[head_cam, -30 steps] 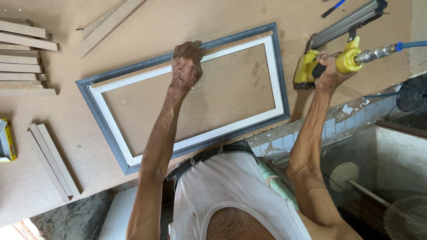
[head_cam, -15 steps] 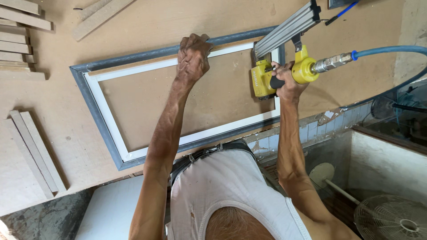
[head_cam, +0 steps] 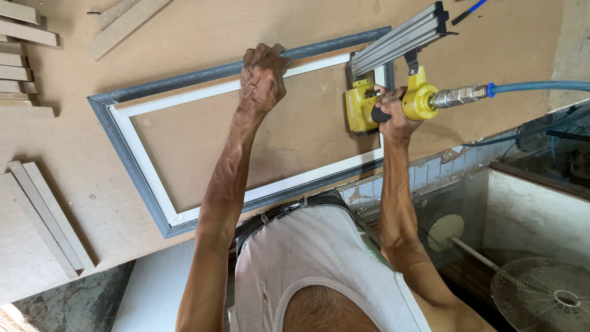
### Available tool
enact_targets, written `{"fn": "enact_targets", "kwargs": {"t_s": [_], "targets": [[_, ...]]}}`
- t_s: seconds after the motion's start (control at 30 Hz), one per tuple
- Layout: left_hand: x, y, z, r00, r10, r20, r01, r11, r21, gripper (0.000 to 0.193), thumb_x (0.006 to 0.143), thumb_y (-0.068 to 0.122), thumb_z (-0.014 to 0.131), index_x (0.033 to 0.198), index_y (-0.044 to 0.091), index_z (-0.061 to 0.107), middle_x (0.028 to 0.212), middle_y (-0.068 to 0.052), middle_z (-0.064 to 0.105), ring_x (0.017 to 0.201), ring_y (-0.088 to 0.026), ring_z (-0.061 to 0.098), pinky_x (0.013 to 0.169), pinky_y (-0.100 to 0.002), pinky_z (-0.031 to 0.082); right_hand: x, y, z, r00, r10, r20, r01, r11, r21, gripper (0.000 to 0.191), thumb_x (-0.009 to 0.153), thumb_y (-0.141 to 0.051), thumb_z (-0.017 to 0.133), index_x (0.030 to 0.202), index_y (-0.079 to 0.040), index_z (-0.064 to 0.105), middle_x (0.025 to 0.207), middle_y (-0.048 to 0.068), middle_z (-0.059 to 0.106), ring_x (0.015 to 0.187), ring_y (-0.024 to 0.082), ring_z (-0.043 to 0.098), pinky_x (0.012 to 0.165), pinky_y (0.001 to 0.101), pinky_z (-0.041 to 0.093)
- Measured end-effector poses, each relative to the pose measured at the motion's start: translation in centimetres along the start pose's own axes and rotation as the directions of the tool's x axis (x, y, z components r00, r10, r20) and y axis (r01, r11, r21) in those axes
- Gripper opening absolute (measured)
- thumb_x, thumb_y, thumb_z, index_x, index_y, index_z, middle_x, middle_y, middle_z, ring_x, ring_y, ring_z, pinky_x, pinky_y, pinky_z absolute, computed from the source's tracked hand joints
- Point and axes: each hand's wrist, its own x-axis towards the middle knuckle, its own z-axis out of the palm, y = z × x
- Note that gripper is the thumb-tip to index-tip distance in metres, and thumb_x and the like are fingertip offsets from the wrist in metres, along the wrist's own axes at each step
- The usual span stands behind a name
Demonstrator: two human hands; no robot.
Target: The person assembles a picture frame by attaching wooden strips to a frame with a glass pane using a pneumatic nail gun. They repeatedly position strips and drive nails along the edges, then wipe the glass with a cloth. Finally, they place a decorative panel on the workbench.
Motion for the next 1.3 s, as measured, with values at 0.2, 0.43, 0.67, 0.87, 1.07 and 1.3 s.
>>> {"fn": "enact_targets", "kwargs": {"t_s": [0.2, 0.43, 0.67, 0.87, 1.07, 1.3], "targets": [[0.1, 0.2, 0.0, 0.998, -0.041, 0.038, 0.042, 0.999, -0.025, 0.021, 0.084, -0.007, 0.068, 0.101, 0.001, 0.079, 0.11, -0.013, 0.075, 0.1, -0.028, 0.063, 0.091, -0.042, 0.049, -1.7, 0.6, 0.4, 0.994, 0.047, 0.098, -0.05, 0.998, 0.032, 0.022, 0.076, 0.016, 0.055, 0.088, -0.002, 0.058, 0.075, 0.005, 0.053, 0.065, 0.022, 0.057, 0.101, 0.0571, 0.057], [-2.1, -2.1, -3.1, 0.997, 0.055, -0.045, -0.054, 0.998, 0.042, 0.018, 0.087, -0.001, 0.072, 0.105, 0.001, 0.077, 0.121, -0.015, 0.073, 0.11, -0.029, 0.066, 0.1, -0.045, 0.048, -6.0, 2.6, 6.6, 0.961, 0.132, 0.244, -0.141, 0.99, 0.017, 0.029, 0.076, 0.017, 0.053, 0.097, -0.002, 0.056, 0.077, 0.007, 0.058, 0.072, 0.025, 0.065, 0.11, 0.0604, 0.053], [-3.4, -4.0, -4.7, 1.0, 0.008, 0.018, -0.008, 0.999, 0.036, 0.012, 0.087, -0.005, 0.068, 0.095, 0.0, 0.075, 0.11, -0.012, 0.075, 0.101, -0.028, 0.062, 0.092, -0.042, 0.048, -6.8, 2.2, 10.5, 0.976, 0.102, 0.193, -0.111, 0.993, 0.038, 0.025, 0.075, 0.017, 0.054, 0.094, 0.0, 0.058, 0.076, 0.006, 0.056, 0.065, 0.023, 0.062, 0.105, 0.0622, 0.055], [-3.1, -4.1, -3.7, 0.999, 0.019, -0.033, -0.018, 0.999, 0.051, 0.014, 0.086, -0.005, 0.068, 0.095, 0.003, 0.076, 0.104, -0.009, 0.075, 0.097, -0.025, 0.06, 0.09, -0.041, 0.047, -7.1, 1.9, 10.7, 0.981, 0.065, 0.181, -0.076, 0.996, 0.052, 0.022, 0.078, 0.016, 0.056, 0.093, 0.0, 0.059, 0.074, 0.007, 0.056, 0.063, 0.022, 0.058, 0.107, 0.0621, 0.055], [-2.9, -4.2, -3.7, 0.997, 0.022, -0.067, -0.017, 0.997, 0.079, 0.018, 0.086, -0.007, 0.066, 0.098, 0.003, 0.075, 0.108, -0.009, 0.075, 0.101, -0.024, 0.061, 0.092, -0.039, 0.049, -7.2, 2.4, 9.9, 0.976, 0.088, 0.2, -0.092, 0.996, 0.013, 0.027, 0.075, 0.015, 0.056, 0.096, -0.002, 0.058, 0.075, 0.006, 0.056, 0.065, 0.022, 0.061, 0.104, 0.061, 0.054], [-4.9, -6.4, -8.8, 0.992, 0.11, -0.061, -0.1, 0.984, 0.15, 0.027, 0.084, -0.004, 0.067, 0.11, -0.008, 0.07, 0.102, -0.018, 0.071, 0.104, -0.03, 0.064, 0.094, -0.042, 0.051, -9.2, 4.3, 14.2, 0.926, 0.068, 0.372, -0.099, 0.993, 0.064, 0.028, 0.082, 0.018, 0.056, 0.102, 0.001, 0.058, 0.08, 0.009, 0.063, 0.073, 0.025, 0.066, 0.113, 0.0634, 0.052]]}}
